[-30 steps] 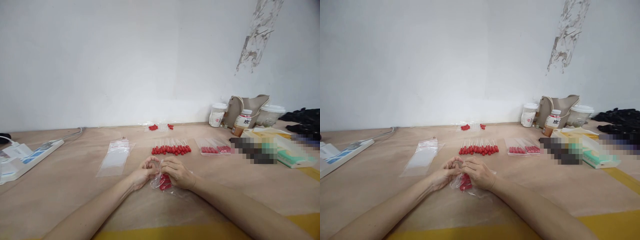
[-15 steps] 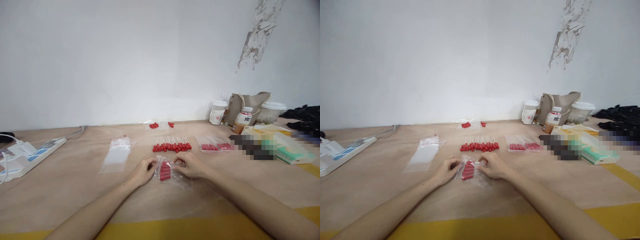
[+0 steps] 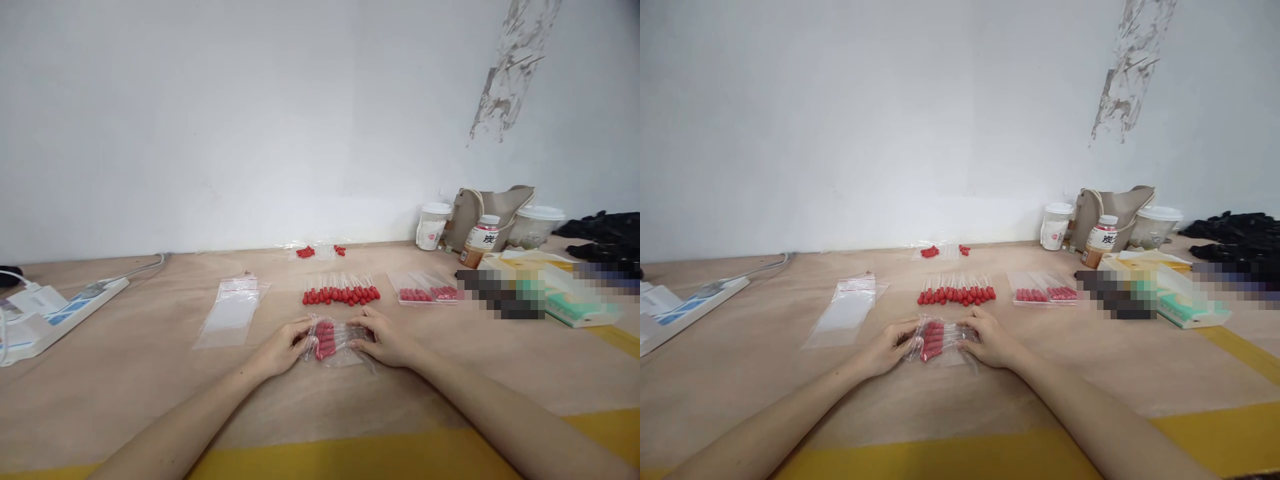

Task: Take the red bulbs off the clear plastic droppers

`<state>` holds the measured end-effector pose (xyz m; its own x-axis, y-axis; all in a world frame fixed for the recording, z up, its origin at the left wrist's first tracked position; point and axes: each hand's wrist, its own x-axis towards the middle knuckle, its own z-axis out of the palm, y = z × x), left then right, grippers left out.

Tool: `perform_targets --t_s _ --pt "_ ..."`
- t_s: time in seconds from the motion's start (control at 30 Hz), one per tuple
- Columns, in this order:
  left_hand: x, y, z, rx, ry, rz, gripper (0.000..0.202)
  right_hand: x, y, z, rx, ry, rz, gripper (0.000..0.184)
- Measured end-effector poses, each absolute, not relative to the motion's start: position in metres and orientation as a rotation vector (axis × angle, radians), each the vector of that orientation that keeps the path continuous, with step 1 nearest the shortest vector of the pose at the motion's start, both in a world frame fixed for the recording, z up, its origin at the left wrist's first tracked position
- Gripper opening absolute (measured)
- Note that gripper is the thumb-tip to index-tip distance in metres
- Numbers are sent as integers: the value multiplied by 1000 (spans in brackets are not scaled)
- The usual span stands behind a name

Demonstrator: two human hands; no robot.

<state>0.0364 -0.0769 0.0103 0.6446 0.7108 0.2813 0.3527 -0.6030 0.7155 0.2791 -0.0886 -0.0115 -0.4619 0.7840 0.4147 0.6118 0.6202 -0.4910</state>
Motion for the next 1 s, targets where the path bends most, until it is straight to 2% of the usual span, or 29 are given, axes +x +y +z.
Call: perform_targets --t_s 0.17,0.4,0.5,0.7,1.0 --pt "37 -68 4 2210 877 640 37 279 -86 -15 -1063 -2220 330 28" --pt "39 -65 0 2100 901 577 28 277 -85 -16 -1019 -2206 323 27" --pt "41 -72 6 2134 868 604 22 277 -86 -15 -1003 -2208 314 27" --pt "48 -79 6 2107 896 695 26 275 -86 -19 -954 -2226 219 28" --pt "49 -77 3 2396 1019 726 9 276 -82 -24 -949 -2227 65 30"
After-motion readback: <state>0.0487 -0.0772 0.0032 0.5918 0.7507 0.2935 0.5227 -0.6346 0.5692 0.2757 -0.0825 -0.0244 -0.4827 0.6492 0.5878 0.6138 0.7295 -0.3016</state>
